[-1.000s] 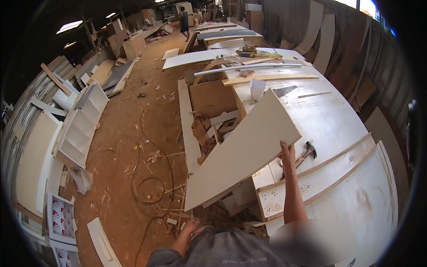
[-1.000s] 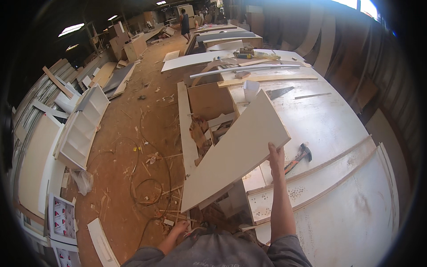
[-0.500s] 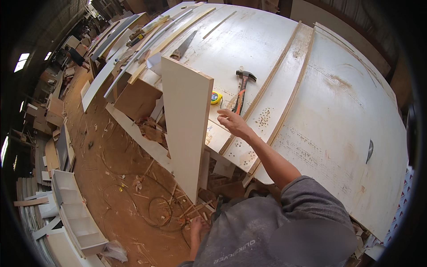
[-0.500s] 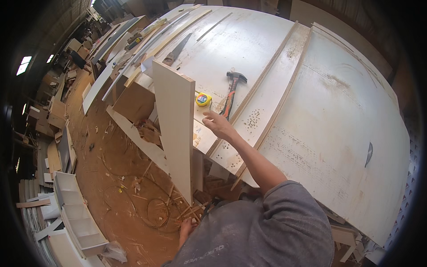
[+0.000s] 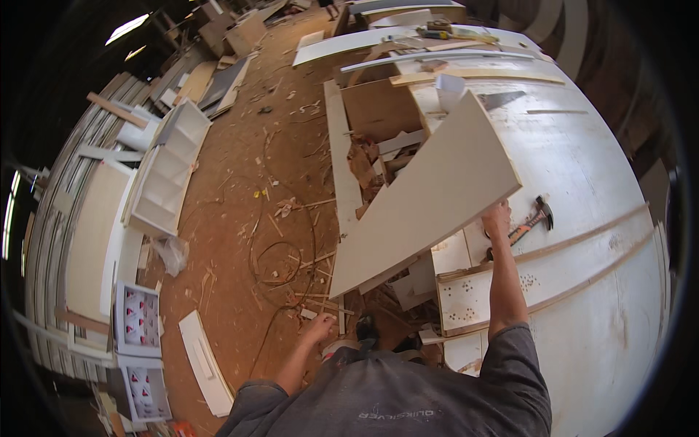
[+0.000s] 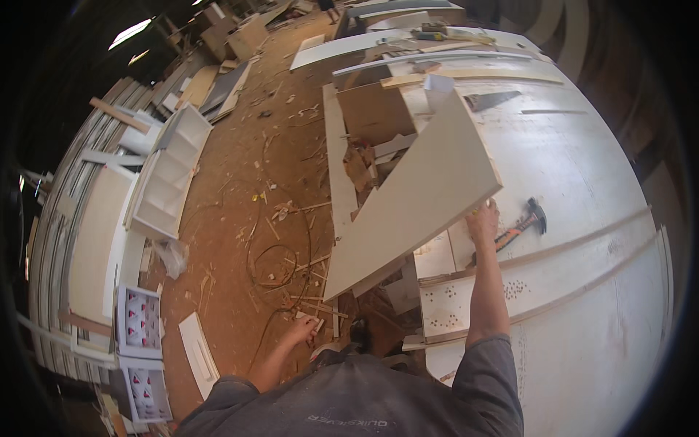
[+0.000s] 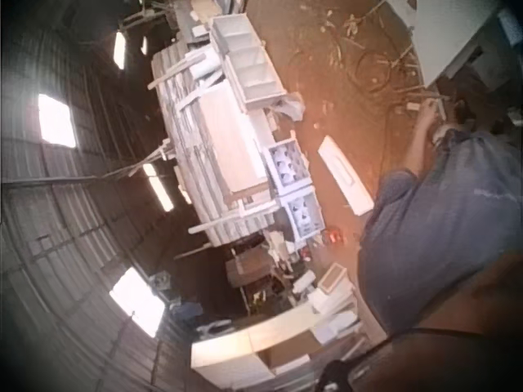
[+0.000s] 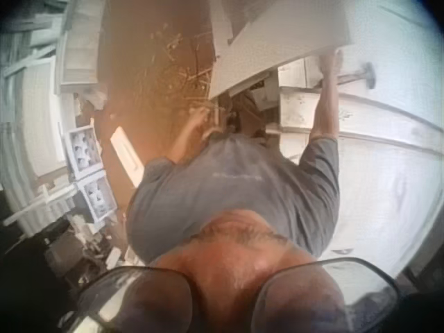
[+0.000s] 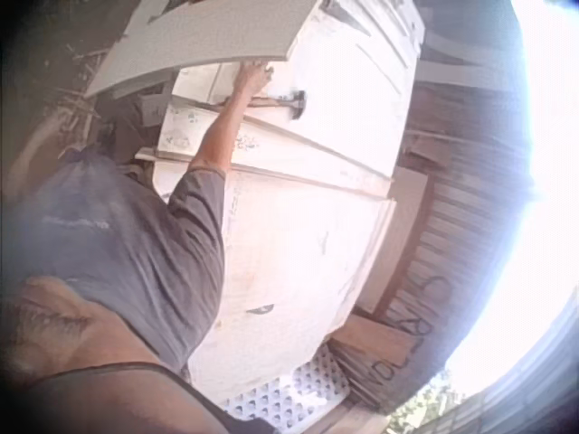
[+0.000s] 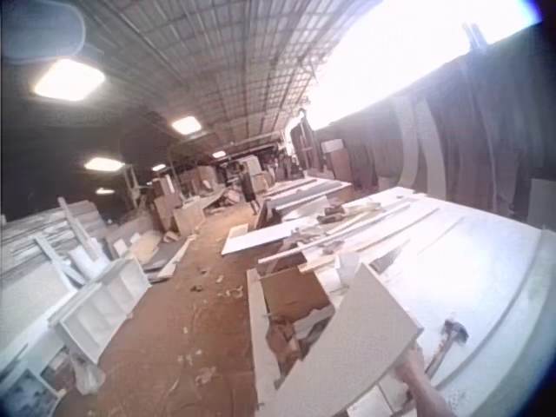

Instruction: The person cuts white boards using a table saw, hammers a wooden strip into place, and handles large plywood sheets in a woodworking shop.

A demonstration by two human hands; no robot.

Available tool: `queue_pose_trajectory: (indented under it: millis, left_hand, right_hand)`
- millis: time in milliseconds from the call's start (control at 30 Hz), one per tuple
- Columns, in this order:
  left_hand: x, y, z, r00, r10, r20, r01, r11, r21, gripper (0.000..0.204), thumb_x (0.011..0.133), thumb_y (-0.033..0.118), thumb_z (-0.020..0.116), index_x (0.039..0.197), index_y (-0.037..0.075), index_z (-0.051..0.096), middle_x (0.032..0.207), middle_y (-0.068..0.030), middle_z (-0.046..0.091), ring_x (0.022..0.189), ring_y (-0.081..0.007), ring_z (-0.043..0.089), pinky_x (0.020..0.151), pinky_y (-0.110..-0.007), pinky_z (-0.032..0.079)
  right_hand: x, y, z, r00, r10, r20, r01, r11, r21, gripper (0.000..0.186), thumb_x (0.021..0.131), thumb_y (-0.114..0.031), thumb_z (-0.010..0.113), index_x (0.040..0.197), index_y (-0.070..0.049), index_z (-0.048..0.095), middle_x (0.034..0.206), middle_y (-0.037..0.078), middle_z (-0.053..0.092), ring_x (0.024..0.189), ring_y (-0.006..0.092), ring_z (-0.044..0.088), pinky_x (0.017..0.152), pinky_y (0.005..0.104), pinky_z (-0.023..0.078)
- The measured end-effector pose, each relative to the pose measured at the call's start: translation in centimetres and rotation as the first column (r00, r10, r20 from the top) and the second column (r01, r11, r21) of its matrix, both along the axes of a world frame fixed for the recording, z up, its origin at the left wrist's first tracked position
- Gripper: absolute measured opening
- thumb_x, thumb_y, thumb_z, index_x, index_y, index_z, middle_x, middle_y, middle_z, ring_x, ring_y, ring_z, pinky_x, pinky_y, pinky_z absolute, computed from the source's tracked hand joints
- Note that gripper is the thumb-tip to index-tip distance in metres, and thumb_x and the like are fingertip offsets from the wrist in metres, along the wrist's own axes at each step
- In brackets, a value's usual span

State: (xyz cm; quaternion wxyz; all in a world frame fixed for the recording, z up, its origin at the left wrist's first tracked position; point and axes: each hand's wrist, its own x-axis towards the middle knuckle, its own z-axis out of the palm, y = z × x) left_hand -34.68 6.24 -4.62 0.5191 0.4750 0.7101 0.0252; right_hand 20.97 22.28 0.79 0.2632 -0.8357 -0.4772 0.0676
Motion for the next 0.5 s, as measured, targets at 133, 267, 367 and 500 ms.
queue_pose_trajectory:
  millis: [133,267,367,500]
  left_hand:
    - [-0.4,-4.3,0.1,0.996,0.084,-0.009,-0.083,0.995,0.052,0.042,0.091,0.040,0.054,0.113,0.005,0.062,0.095,-0.0173,0.068,0.086,-0.0288,0.067,0.071,-0.040,0.050]
    - [-2.8,-7.1,-4.3,0.995,0.089,-0.052,-0.079,0.982,0.170,0.042,0.089,0.041,0.055,0.091,0.002,0.068,0.087,-0.0222,0.067,0.082,-0.0373,0.066,0.071,-0.046,0.049]
    - [-7.6,-19.2,-3.9,0.943,0.267,-0.199,-0.272,0.962,0.000,0.042,0.089,0.040,0.056,0.081,0.001,0.067,0.075,-0.0202,0.066,0.071,-0.0336,0.064,0.067,-0.046,0.047]
    - [-9.3,-18.4,-5.7,0.932,0.340,-0.123,-0.339,0.940,0.026,0.043,0.090,0.043,0.054,0.086,0.002,0.065,0.072,-0.0173,0.064,0.069,-0.0308,0.063,0.066,-0.044,0.046]
  right_hand:
    - [8.4,3.2,-10.2,0.930,0.096,0.356,-0.131,0.989,0.075,0.038,0.084,-0.029,0.060,0.113,-0.005,0.064,0.112,0.022,0.063,0.107,0.0431,0.056,0.088,0.0504,0.046]
    - [17.5,5.2,-11.9,0.883,0.005,0.469,-0.086,0.985,0.152,0.035,0.090,-0.032,0.058,0.113,-0.006,0.063,0.103,0.014,0.066,0.097,0.0314,0.063,0.079,0.0410,0.053]
    - [6.9,4.7,-11.3,0.988,0.115,0.099,-0.130,0.980,0.153,0.036,0.091,-0.034,0.058,0.114,-0.006,0.062,0.101,0.013,0.066,0.096,0.0300,0.063,0.079,0.0395,0.053]
    - [9.0,0.3,-2.9,0.941,0.060,-0.334,0.085,0.911,0.403,0.038,0.092,-0.036,0.057,0.115,-0.006,0.062,0.098,0.011,0.065,0.095,0.0282,0.063,0.078,0.0376,0.054]
